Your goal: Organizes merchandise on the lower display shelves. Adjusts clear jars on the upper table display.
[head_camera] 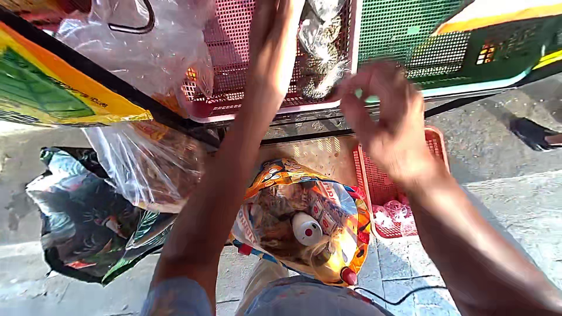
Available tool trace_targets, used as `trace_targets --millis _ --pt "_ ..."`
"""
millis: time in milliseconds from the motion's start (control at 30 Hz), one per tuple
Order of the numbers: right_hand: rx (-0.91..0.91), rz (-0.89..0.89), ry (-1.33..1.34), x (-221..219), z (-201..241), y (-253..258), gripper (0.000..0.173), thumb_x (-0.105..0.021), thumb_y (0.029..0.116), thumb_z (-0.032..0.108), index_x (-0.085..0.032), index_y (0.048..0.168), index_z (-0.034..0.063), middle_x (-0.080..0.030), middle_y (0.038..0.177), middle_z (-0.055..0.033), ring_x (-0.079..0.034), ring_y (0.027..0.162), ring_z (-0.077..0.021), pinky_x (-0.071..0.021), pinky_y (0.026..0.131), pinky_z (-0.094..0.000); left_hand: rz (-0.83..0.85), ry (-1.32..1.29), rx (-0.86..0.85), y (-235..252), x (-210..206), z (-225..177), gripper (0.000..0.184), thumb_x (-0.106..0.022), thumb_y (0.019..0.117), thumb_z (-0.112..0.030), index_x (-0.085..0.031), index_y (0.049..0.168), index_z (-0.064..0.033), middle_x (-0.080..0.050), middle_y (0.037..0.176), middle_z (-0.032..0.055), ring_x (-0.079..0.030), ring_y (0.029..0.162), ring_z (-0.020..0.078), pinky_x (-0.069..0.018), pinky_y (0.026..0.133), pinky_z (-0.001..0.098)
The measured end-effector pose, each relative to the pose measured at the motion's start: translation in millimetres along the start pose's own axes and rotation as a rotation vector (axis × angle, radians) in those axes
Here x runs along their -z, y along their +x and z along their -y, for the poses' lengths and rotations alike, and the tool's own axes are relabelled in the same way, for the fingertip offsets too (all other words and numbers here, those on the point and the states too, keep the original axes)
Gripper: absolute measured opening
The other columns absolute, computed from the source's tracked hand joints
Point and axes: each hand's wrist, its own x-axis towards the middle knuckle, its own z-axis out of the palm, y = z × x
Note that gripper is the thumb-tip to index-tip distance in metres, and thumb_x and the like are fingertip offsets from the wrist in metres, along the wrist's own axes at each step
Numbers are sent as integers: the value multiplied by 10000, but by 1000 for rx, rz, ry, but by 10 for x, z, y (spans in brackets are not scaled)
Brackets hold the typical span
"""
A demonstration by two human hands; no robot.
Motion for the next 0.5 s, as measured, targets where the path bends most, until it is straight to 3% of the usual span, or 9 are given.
trace_targets --millis 33,67,133,167,267,333,433,500 --pt "-29 152 69 -30 138 -341 208 -571 974 175 -692 1061 29 -688 991 -98 -680 854 -170 -600 730 -367 76 -30 -16 -375 157 -188 330 -351 1079 -116 -543 1272 71 -655 1165 149 -658 1089 209 -562 958 392" --pt "-100 395 103 -148 199 -646 196 -583 976 178 -713 1015 36 -709 940 -100 -705 820 -207 -616 722 -419 155 -24 41 -813 298 -344 291 -364 1079 -141 -535 1257 13 -645 1110 86 -648 1019 167 -562 910 366" --pt "-295 868 57 -571 144 -1004 315 -553 1028 192 -684 1217 -24 -701 1156 -235 -684 1075 -398 -530 946 -597 305 90 244 -1610 474 -401 186 -472 1030 -148 -616 1060 -33 -670 927 53 -673 830 146 -598 757 346" --pt "-391 972 -22 -815 72 -1078 361 -562 1019 172 -631 1304 -39 -652 1254 -280 -633 1170 -452 -488 996 -634 440 218 384 -1968 518 -325 202 -505 1016 -135 -655 1014 1 -677 899 85 -675 807 165 -594 750 359" --pt "-625 988 -241 -1358 -110 -1060 521 -581 993 104 -455 1472 -59 -494 1446 -331 -499 1327 -515 -424 1041 -685 1015 744 694 -2855 497 -82 325 -481 1058 -225 -665 1210 -5 -683 1168 195 -670 1097 342 -526 948 559" --pt "-661 978 -314 -1621 -266 -1076 454 -604 978 100 -532 1388 -82 -551 1397 -316 -528 1311 -496 -442 1033 -675 1302 959 809 -3278 430 -56 384 -523 1044 -272 -625 1346 -58 -638 1339 194 -599 1244 409 -444 1012 660" --pt "-652 925 -384 -1907 -441 -1179 362 -650 943 43 -615 1277 -93 -599 1325 -310 -560 1267 -488 -464 1010 -666 1537 980 854 -3588 429 -106 342 -486 1054 -285 -680 1221 -59 -696 1189 208 -629 1164 434 -430 971 685" --pt "-684 936 -433 -1923 -394 -1165 313 -636 949 25 -636 1242 -87 -611 1317 -296 -572 1264 -471 -475 1004 -650 1473 929 891 -3551 477 -69 371 -483 1056 -330 -668 1255 -78 -694 1200 190 -644 1157 403 -469 955 658"
